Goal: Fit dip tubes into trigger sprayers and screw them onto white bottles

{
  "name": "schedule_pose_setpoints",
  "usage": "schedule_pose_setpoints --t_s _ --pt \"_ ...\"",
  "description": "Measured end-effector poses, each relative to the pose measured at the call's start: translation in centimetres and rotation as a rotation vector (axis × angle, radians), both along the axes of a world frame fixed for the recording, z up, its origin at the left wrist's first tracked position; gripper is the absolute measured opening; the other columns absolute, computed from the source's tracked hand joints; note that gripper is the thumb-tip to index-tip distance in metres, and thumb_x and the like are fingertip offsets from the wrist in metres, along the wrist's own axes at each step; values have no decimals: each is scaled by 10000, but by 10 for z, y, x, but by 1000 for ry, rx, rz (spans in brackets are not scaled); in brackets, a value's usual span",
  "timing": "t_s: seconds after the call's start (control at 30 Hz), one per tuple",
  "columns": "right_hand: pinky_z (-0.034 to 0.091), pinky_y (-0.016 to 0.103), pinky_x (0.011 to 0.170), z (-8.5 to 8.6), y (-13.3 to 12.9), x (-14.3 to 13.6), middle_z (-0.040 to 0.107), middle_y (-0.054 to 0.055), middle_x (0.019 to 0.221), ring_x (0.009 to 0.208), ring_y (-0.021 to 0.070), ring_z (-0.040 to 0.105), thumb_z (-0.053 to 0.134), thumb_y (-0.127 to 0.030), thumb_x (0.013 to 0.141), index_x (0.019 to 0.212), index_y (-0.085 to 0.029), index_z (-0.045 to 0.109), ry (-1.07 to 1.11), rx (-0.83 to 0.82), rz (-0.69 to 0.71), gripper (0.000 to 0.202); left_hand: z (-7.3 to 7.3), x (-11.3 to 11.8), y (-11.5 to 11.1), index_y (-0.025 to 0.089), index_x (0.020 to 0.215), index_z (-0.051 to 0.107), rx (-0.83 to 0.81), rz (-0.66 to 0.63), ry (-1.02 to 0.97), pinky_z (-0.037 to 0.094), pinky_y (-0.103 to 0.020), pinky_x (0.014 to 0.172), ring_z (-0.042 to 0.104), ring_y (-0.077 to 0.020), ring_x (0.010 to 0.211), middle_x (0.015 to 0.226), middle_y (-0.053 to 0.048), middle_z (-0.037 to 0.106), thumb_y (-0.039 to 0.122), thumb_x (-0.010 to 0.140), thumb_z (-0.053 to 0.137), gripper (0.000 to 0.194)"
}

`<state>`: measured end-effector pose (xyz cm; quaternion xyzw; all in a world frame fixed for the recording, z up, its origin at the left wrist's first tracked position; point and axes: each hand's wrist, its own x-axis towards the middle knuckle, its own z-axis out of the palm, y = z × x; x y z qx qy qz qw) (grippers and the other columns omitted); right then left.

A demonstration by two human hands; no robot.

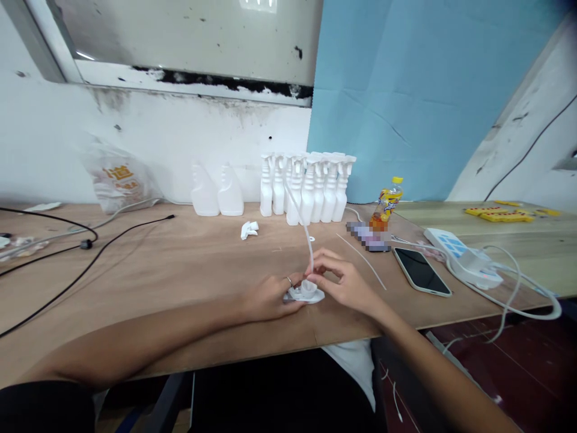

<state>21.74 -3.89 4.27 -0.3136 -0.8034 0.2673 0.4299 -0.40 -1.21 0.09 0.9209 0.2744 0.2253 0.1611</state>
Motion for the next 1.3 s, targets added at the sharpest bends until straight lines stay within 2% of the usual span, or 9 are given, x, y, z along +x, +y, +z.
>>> schedule_pose_setpoints --t_s 0.53,0.63,0.73,0.8,0.9,1.0,1.1,1.2,1.3 --pt "395 265 654 -15 8 -3 547 -14 723 705 143 526 558 -280 961 733 -182 575 -210 -101 -49 249 -3 2 6 211 1138 612 -105 -31 -101 469 -262 722 643 -156 760 921 -14 716 395 876 667 325" --pt "469 296 754 -15 6 1 611 32 917 804 161 586 558 -282 967 964 -192 637 -164 39 -109 119 4 2 7 198 1061 643 -195 28 -154 463 -247 675 616 -132 699 883 2 703 443 829 714 345" --pt "481 373 982 -7 -2 7 530 107 1340 1091 205 600 604 -195 915 1378 -245 488 -260 191 -34 479 11 1 7 165 921 657 -299 93 -251 450 -232 618 584 -111 640 842 2 685 490 814 712 347" --pt "405 436 1113 -1 -6 10 414 95 1509 1322 250 485 616 -140 885 1463 -297 422 -417 289 63 630 16 0 6 156 917 669 -343 94 -278 452 -232 620 589 -116 649 828 -3 686 509 835 685 362" --pt "396 470 1132 0 -5 11 469 76 1499 1391 256 437 555 -81 902 1453 -318 454 -504 447 80 608 24 -4 14 155 971 692 -354 11 -237 469 -244 644 622 -145 689 815 -17 707 540 849 658 405" --pt "468 445 1075 -2 0 14 560 95 1417 1309 238 545 463 -22 905 1416 -295 506 -379 576 -26 580 41 -12 46 171 938 712 -259 57 -253 508 -277 694 650 -169 714 823 -37 725 586 916 516 459" --pt "472 425 1086 1 1 23 577 93 1421 1300 239 569 497 -43 902 1393 -278 534 -179 601 -148 546 75 -26 107 172 930 689 75 482 -439 518 -330 774 648 -210 805 883 -71 703 563 922 494 438" --pt "479 424 1075 8 0 36 650 78 1334 1249 257 608 610 -145 907 1340 -270 579 15 568 -325 452 110 -45 175 112 1234 542 228 685 -562 402 -429 1045 514 -303 1206 1311 -186 552 429 877 588 480" --pt "527 432 978 15 -1 47 709 84 1177 1080 277 676 698 -289 881 1227 -243 636 234 500 -533 354 128 -63 229 36 1373 394 372 952 -553 284 -451 1155 346 -347 1381 1463 -255 393 362 832 665 687"
